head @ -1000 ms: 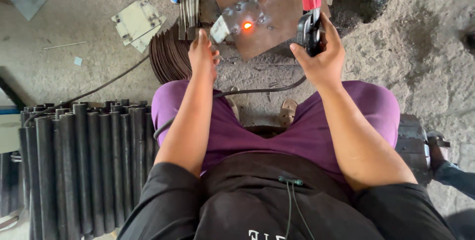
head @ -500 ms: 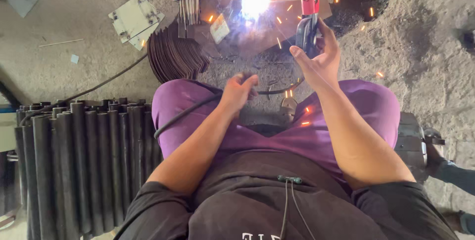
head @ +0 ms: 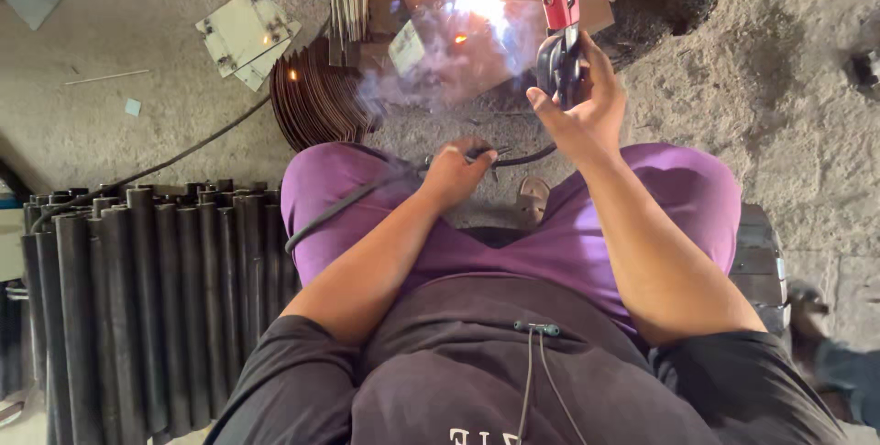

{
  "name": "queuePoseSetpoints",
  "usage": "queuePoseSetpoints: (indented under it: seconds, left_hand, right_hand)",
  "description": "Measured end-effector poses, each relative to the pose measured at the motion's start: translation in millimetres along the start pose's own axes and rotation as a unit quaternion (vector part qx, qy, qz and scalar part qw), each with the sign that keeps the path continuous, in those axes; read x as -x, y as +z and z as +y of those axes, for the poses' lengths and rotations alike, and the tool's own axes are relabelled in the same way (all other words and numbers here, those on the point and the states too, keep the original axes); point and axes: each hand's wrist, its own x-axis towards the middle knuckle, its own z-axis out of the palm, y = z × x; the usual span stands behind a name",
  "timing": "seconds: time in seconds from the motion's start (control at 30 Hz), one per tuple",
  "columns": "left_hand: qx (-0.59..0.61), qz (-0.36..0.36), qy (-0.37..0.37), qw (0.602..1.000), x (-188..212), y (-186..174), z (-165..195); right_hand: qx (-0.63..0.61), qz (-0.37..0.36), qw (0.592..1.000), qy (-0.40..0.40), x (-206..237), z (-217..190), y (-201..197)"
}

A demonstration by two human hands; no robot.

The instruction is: The person welds small rectangular metal plates together. They position the plates on a metal surface, use an arc welding electrode holder to apply weld beads at the joints, and then set the welded pieces aside into a metal tray.

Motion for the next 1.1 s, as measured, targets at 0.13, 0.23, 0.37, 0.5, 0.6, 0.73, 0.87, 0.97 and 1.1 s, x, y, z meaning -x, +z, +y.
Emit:
queuePoseSetpoints:
  seconds: [0.13,0.23,0.37,0.5,0.6,0.73,0.87,0.97,1.1]
  left_hand:
    - [0.044,-0.021,-0.044,0.998,-1,0,1]
    - [0.079,-0.026,0.013,0.996,-4,-3,-2]
    - [-0.015,-0.007,-0.023,1.0,-8,-2,-9]
    - [0.019,-0.011,0.01,1.0,-12,3,-20]
    - [-0.02,0.006,0.03,0.999,-9,5,-27]
    - [-0.103,0.003,0.01,0.995,-13,7,-27]
    - [-0.067,-0.015,-0.06,0.996,-13,7,-25]
    - [-0.046,0.005,-0.01,0.999,-14,7,-26]
    - [0.003,-0.027,-0.022,0.999,-16,10,-33]
  right_hand:
    - [-0.003,0.01,1.0,0.018,1,-3,1]
    - [-0.076,0.002,0.997,-0.021,3,-2,1]
    - [-0.155,-0.019,0.987,-0.03,3,-2,2]
    - [-0.19,-0.013,0.982,0.004,4,-3,3]
    - [-0.11,-0.002,0.994,0.006,3,-2,2]
    - [0.076,0.008,0.993,-0.095,-1,1,-2]
    - [-0.031,-0.005,0.999,-0.037,2,3,0]
    - [-0.069,-0.01,0.996,-0.048,3,4,2]
    - [-0.143,-0.022,0.989,-0.032,3,3,3]
